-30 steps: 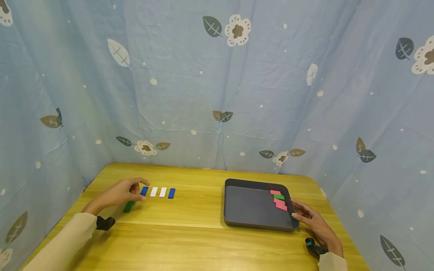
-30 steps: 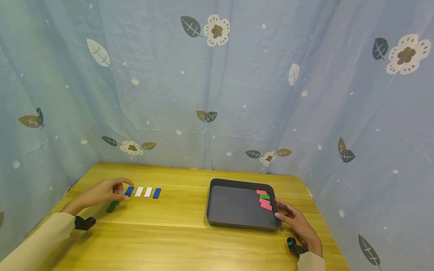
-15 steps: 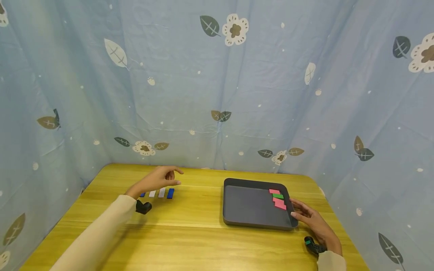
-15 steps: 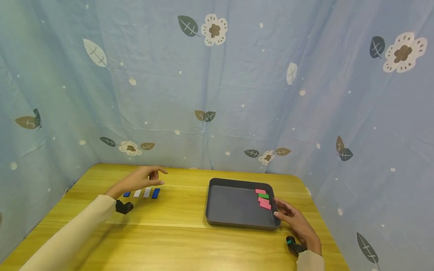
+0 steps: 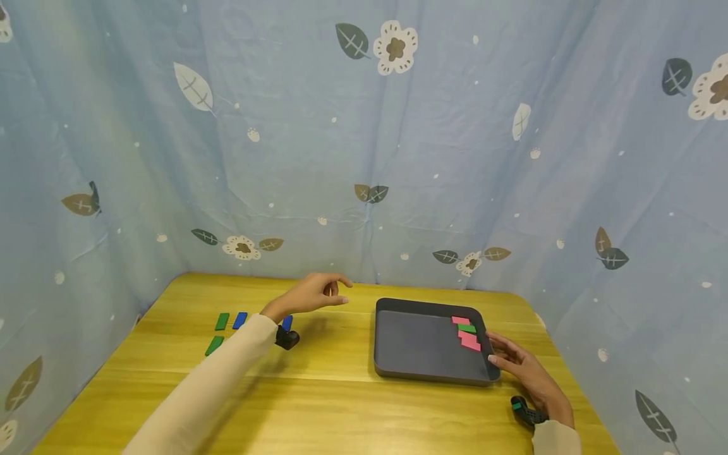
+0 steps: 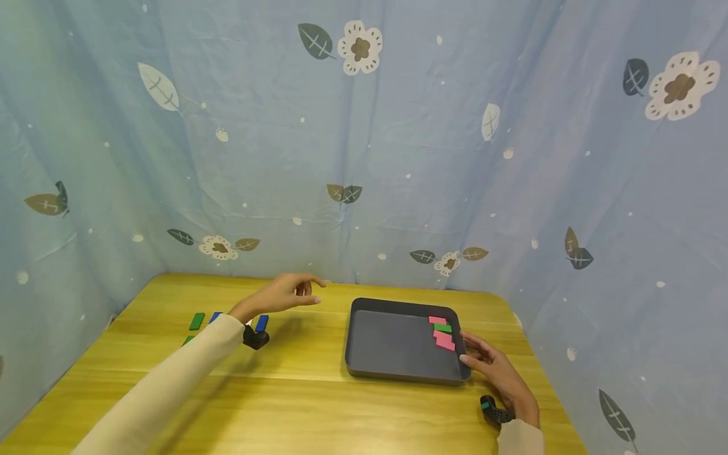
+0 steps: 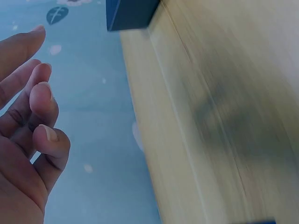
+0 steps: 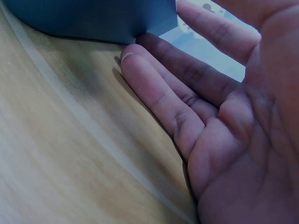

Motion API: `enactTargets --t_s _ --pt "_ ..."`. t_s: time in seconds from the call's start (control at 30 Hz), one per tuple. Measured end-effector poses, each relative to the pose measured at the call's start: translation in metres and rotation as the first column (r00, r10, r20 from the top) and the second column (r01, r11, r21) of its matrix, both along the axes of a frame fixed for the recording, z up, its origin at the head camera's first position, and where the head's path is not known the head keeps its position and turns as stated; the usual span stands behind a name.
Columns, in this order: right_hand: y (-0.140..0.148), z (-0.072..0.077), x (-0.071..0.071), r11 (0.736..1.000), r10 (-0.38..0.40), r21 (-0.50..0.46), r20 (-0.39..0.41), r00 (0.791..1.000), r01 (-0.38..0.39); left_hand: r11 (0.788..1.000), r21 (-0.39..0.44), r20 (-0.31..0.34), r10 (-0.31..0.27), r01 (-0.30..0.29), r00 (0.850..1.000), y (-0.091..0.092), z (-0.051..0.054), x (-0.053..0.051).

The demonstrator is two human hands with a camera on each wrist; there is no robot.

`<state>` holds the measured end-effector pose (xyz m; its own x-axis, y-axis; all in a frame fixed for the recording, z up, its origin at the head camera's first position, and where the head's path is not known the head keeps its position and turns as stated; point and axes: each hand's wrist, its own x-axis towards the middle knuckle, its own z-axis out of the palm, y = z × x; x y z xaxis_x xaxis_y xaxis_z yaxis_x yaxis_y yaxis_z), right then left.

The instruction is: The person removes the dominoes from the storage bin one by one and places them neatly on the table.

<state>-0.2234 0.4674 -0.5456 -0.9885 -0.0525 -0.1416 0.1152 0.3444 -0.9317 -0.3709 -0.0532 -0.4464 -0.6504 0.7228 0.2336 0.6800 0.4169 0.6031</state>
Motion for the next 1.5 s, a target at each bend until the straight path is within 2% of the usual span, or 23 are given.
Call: enactTargets --t_s 0.27,0.47,0.73,0.9,1.1,1.3,1.5 --pt "-0.001 -0.003 0.000 1.000 -0.020 -0.015 0.012 1.000 0.021 0.999 -0.002 -0.015 -0.038 0.038 0.999 0.041 -0.001 -0.004" --pt "-0.001 -0.002 -0.001 0.999 -0.030 -0.010 -0.001 1.000 0.030 0.998 0.008 -0.020 -0.068 0.068 0.998 0.071 -0.002 -0.003" --pt "-0.001 -0.003 -0.001 0.999 -0.044 -0.026 0.007 0.999 0.044 0.994 0.015 0.026 -0.113 0.112 0.993 0.114 0.000 0.002" --pt "0.001 -0.004 -0.002 0.999 -0.035 -0.029 0.005 0.999 0.035 0.991 -0.011 0.015 -0.133 0.134 0.991 0.138 -0.001 -0.003" --pt "0.001 -0.004 -0.004 0.999 -0.039 -0.030 0.005 0.999 0.039 0.990 -0.047 0.027 -0.133 0.134 0.991 0.163 -0.009 -0.009" --pt "0.002 -0.004 -0.005 0.999 -0.045 -0.029 -0.001 0.999 0.045 0.990 -0.056 0.063 -0.123 0.127 0.990 0.187 -0.011 -0.008" --pt "0.001 -0.003 -0.005 0.999 -0.034 -0.042 -0.012 0.999 0.034 0.991 -0.052 0.065 -0.122 0.126 0.990 0.210 -0.017 -0.008"
